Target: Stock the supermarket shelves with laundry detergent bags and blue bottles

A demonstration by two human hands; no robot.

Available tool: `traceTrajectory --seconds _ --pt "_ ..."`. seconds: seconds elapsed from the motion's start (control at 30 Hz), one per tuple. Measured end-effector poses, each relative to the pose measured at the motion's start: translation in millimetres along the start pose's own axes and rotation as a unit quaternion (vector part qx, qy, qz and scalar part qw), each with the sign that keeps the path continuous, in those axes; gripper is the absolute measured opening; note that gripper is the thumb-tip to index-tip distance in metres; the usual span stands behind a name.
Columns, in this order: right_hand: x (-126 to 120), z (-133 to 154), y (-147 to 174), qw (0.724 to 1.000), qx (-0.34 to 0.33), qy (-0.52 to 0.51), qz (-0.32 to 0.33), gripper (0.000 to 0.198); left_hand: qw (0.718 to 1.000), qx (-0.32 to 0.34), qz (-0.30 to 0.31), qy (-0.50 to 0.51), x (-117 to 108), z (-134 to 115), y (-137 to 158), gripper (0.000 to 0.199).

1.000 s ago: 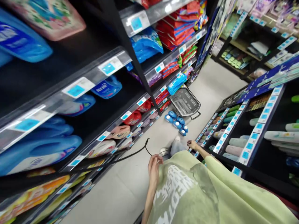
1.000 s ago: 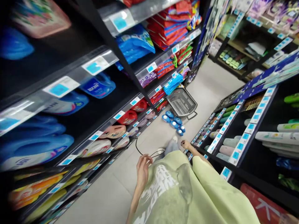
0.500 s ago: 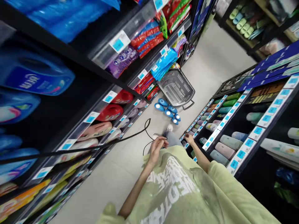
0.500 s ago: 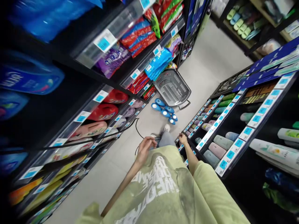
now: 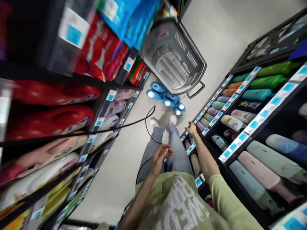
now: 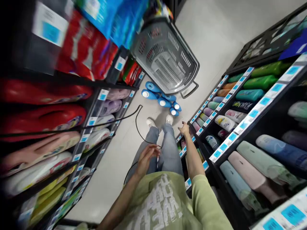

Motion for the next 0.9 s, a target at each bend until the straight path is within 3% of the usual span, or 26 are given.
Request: traceTrajectory --seconds 0.2,0.37,0.6,0.7,0.8,0.9 --pt "56 -23 -79 0.998 0.014 0.051 0.021 0.075 0.982 -0.068 -0.048 0.167 -30 33 -46 0.032" --pt "102 -43 -141 0.996 0.014 0.083 0.021 0.087 0.957 -0.117 -0.101 0.244 -56 83 -82 0.027" --pt "161 -86 -231 0.995 0.035 0.088 -0.044 0.08 0.926 -0.146 -0.13 0.322 -63 133 -124 0.026" --pt "174 -100 -256 0.995 0.049 0.052 -0.072 0.079 0.911 -0.177 -0.136 0.346 -56 143 -129 0.029" --pt "173 -109 -270 0.993 0.051 0.01 -0.11 0.078 0.905 -0.206 -0.12 0.354 -51 150 -127 0.033" --pt "172 -114 -275 0.992 0.057 0.038 -0.106 0.074 0.892 -0.221 -0.118 0.376 -53 152 -127 0.03"
Point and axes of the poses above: each hand's wrist, its own y-axis away from the middle knuckle, its own x-axis out of the palm, z = x × y, the point moved 6 cm from there along -y, towards the middle knuckle, and after that the axes turned 8 degrees about -y, right-handed, at the moved point
